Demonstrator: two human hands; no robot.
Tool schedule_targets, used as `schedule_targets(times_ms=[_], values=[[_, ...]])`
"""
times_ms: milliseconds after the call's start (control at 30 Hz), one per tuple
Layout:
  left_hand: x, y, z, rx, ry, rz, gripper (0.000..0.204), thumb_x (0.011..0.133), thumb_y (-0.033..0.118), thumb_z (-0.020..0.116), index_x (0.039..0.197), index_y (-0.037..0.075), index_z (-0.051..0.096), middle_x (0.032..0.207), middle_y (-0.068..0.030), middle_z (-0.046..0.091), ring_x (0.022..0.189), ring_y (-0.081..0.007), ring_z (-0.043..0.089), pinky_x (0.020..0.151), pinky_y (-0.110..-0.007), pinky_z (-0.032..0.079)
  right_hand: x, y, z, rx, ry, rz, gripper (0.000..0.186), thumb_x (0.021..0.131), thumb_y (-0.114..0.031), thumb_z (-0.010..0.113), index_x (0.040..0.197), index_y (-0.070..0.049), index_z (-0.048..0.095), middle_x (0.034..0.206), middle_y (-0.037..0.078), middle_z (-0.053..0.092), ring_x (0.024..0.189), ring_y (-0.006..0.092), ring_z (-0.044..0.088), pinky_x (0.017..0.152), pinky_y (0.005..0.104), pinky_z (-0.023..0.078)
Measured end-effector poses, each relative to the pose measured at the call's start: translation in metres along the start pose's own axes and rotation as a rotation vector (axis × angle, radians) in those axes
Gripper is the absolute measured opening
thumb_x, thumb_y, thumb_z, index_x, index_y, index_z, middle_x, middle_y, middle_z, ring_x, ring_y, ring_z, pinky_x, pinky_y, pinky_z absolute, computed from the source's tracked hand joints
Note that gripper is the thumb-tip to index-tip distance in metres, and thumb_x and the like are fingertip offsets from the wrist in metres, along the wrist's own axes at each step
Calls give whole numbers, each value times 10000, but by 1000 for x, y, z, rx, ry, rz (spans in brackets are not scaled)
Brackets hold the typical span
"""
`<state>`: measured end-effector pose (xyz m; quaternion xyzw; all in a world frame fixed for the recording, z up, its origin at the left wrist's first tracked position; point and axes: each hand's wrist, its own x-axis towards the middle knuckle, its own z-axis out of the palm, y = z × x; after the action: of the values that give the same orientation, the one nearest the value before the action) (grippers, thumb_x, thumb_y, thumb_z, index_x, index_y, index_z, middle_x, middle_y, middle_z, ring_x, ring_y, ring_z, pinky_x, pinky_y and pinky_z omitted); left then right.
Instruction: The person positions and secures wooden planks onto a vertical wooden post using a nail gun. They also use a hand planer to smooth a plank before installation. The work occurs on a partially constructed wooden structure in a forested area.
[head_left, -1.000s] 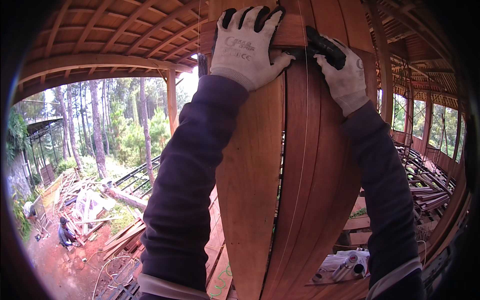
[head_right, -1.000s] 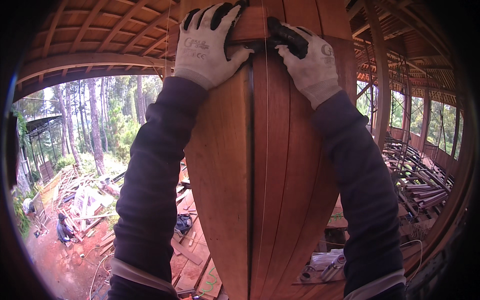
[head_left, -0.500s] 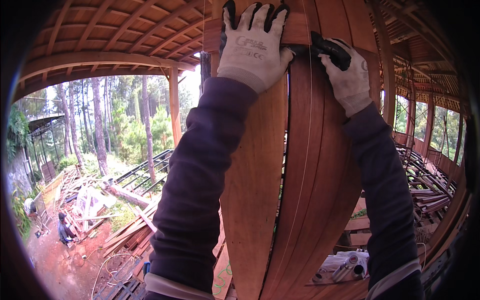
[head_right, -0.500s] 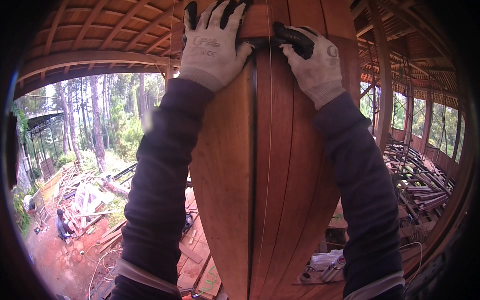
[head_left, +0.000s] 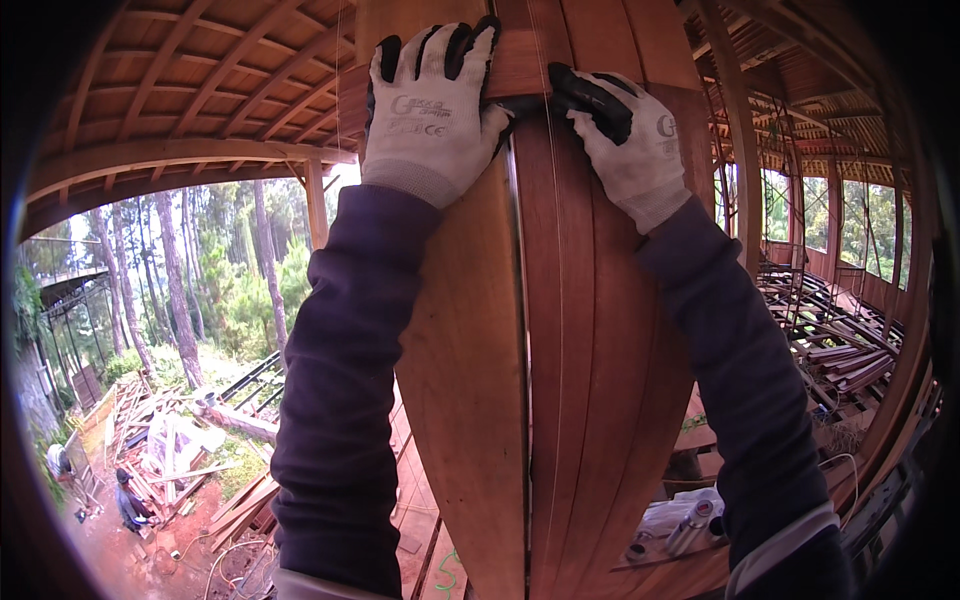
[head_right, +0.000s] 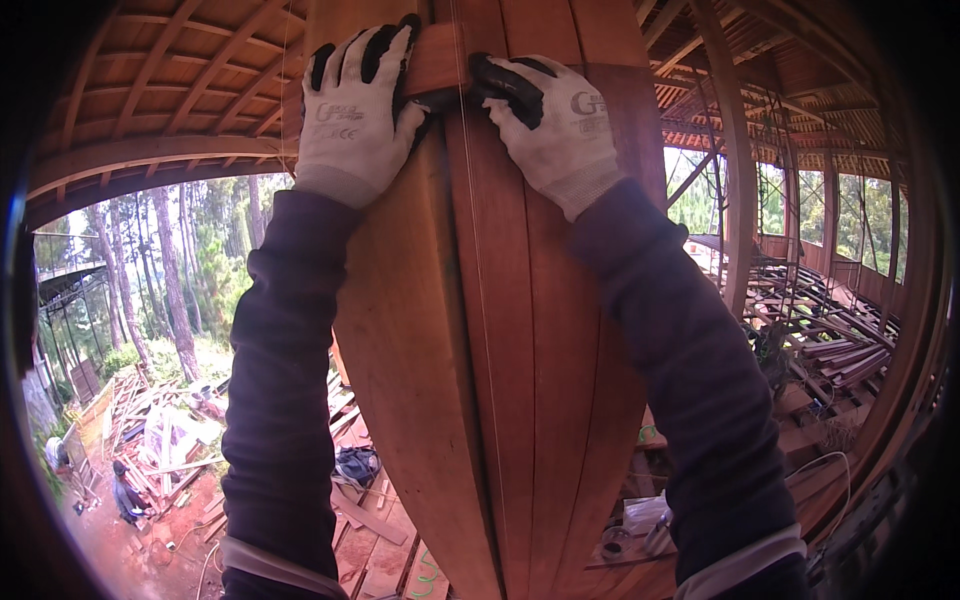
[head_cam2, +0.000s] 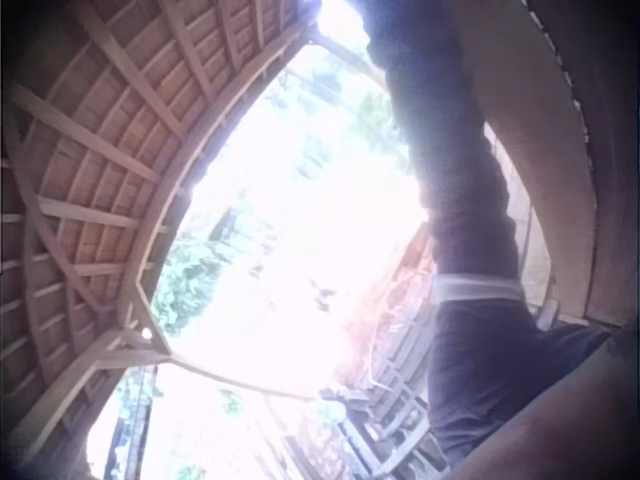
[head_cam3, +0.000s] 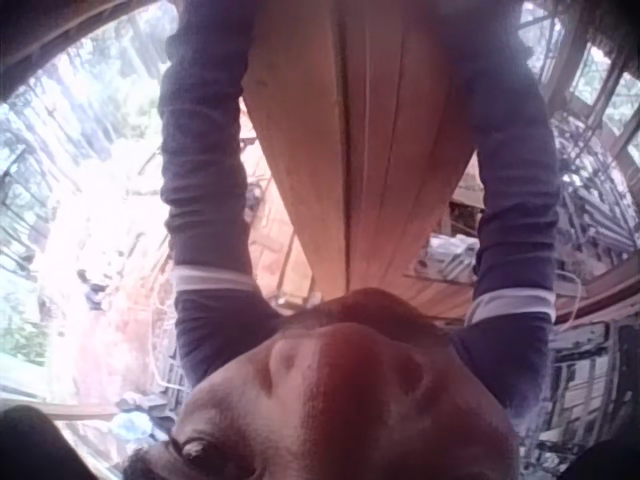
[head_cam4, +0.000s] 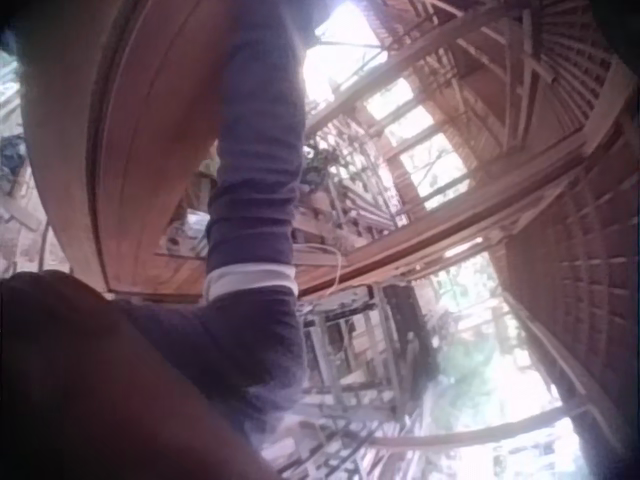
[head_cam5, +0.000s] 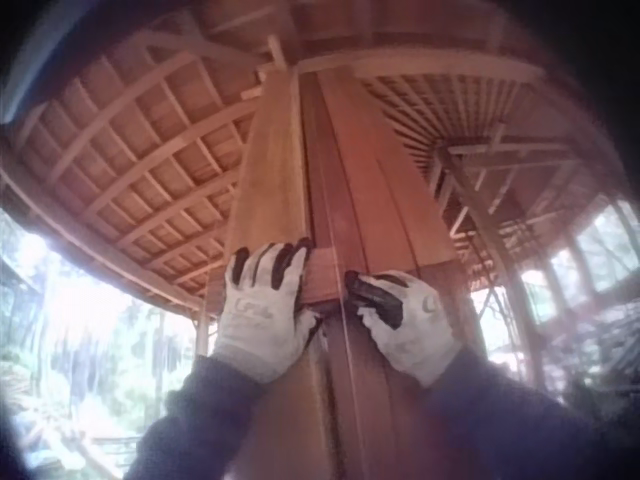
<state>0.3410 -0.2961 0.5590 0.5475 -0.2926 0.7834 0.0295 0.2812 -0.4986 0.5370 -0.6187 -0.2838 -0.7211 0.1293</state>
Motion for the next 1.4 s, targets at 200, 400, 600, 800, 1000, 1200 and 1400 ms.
schedule_targets(times_ms=[200, 400, 600, 800, 1000, 1200, 1400], values=[[2, 1, 0, 42, -37, 8, 745, 869, 383, 641, 1514, 168, 338, 1468, -148, 393, 1391, -326, 322, 1167, -560, 168, 0, -3, -4, -18, -13, -45, 302, 849, -149, 678, 1141, -76, 697, 1015, 113, 689, 927, 278, 672, 831, 358, 539], [3, 1, -2, 29, -36, 3, 733, 871, 286, 663, 1518, 205, 329, 1484, -146, 368, 1375, -366, 336, 1156, -546, 207, -1, 2, -3, -17, -38, -76, 280, 856, -150, 659, 1126, -86, 694, 994, 99, 667, 900, 283, 658, 815, 372, 538], [2, -1, -1, 30, -35, 19, 739, 869, 283, 666, 1520, 206, 326, 1484, -141, 370, 1369, -365, 340, 1149, -550, 214, -1, 4, -1, -86, -11, -155, 268, 857, -145, 650, 1118, -90, 680, 995, 105, 659, 927, 297, 643, 826, 387, 536], [1, -4, -1, 21, -7, 29, 744, 867, 278, 669, 1522, 211, 323, 1483, -143, 372, 1365, -372, 343, 1145, -549, 221, -2, 2, 1, -165, -5, -176, 313, 871, -146, 627, 1181, -119, 663, 1043, 113, 659, 990, 315, 631, 875, 410, 527], [1, -6, -1, 21, -46, 12, 742, 871, 267, 664, 1525, 210, 316, 1487, -151, 368, 1369, -373, 337, 1145, -547, 219, -3, 1, 1, -243, -8, -213, 360, 866, -128, 617, 1226, -133, 642, 1068, 121, 656, 1013, 321, 629, 906, 418, 521], [1, -8, -1, 39, -19, 42, 750, 860, 345, 664, 1517, 198, 333, 1441, -131, 404, 1374, -329, 341, 1151, -572, 197, -2, 2, 1, -219, 35, -197, 381, 859, -115, 617, 1239, -135, 626, 1054, 130, 660, 985, 320, 640, 884, 418, 529], [0, -9, 2, 57, -13, 43, 730, 873, 350, 654, 1514, 195, 341, 1437, -142, 404, 1368, -340, 344, 1149, -573, 198, -1, 5, 2, -66, 149, -133, 421, 855, -69, 621, 1274, -92, 591, 1015, 142, 675, 907, 301, 671, 801, 377, 552]])
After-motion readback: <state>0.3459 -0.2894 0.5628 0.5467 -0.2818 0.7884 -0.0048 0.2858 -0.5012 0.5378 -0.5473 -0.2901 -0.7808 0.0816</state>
